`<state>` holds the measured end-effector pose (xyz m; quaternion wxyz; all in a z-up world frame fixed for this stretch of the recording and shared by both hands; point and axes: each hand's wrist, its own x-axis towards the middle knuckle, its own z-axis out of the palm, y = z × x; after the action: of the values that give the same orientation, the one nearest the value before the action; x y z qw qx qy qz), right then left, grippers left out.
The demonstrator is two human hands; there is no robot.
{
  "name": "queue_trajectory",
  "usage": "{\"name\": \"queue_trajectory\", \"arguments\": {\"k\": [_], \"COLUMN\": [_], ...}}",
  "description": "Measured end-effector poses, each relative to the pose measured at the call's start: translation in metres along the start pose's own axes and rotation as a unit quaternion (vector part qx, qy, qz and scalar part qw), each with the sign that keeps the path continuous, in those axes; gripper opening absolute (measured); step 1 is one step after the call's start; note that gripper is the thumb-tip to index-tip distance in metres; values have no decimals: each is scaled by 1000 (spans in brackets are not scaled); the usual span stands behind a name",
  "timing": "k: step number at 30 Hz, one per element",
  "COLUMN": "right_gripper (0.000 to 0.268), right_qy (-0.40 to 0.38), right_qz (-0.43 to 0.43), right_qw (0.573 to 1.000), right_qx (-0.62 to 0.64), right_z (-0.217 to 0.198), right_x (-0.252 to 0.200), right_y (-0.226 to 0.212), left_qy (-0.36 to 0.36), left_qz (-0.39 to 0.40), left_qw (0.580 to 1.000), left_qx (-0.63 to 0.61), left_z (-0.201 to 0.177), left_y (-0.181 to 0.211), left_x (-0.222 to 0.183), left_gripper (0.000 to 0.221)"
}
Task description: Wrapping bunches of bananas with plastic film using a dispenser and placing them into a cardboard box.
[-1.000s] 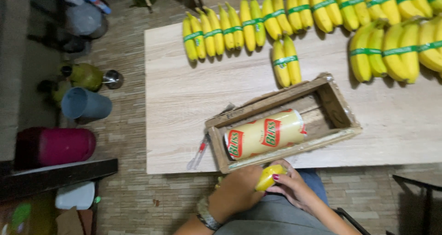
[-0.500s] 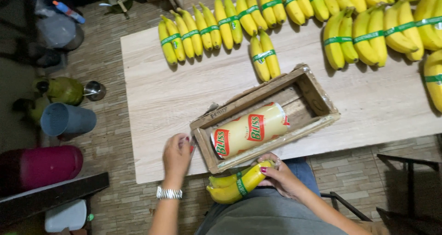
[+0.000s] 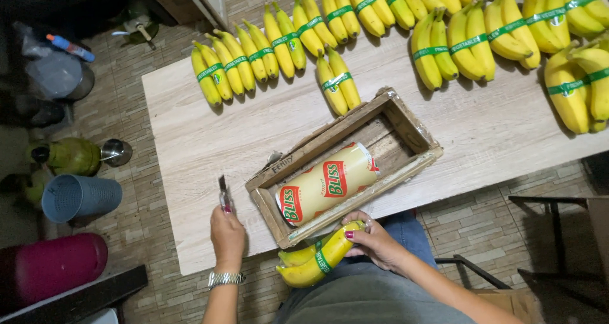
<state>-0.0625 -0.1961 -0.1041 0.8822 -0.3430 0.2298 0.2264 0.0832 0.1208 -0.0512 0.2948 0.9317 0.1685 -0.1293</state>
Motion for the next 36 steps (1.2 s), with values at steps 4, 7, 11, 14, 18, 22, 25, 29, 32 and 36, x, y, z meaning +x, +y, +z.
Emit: {"name": "queue_trajectory", "arguments": {"k": [4, 7, 11, 14, 18, 22, 25, 29, 32, 36], "right_gripper": [33, 35, 47, 65, 64, 71, 69, 67, 69, 52], "right_qy": [14, 12, 49, 71, 72, 63, 69, 64, 55, 39], "right_qz": [5, 5, 9, 24, 26, 30, 31, 18, 22, 16], "right_qw": [1000, 1000, 999, 997, 997, 997, 997, 997, 998, 998], "right_qx": [-6, -2, 16, 26, 26, 18, 33, 42, 35, 43], "right_z": [-3, -3, 6, 13, 11, 7, 1, -4, -2, -7], "right_x": [2, 5, 4, 2, 4, 6, 9, 11, 8, 9], "right_y": [3, 4, 1, -5, -2, 1, 8, 13, 8, 10], "left_qy": [-106, -299, -226, -201, -212, -198, -230, -266, -278, -276], "left_qz": [44, 85, 481, 528, 527, 547, 514, 477, 473, 456], "left_qw": [993, 934, 820, 791, 783, 778, 781, 787, 782, 789], "left_qx": [-38, 179, 212, 234, 252, 236, 271, 285, 296, 306], "left_z": [-43, -41, 11, 31, 36, 46, 52, 46, 36, 14], "left_y": [121, 178, 163, 162, 164, 159, 157, 157, 152, 149], "left_x": [-71, -111, -116, -111, -112, -108, -105, -106, -106, -111], "left_gripper": [37, 59, 62, 63, 66, 67, 71, 66, 67, 68]}}
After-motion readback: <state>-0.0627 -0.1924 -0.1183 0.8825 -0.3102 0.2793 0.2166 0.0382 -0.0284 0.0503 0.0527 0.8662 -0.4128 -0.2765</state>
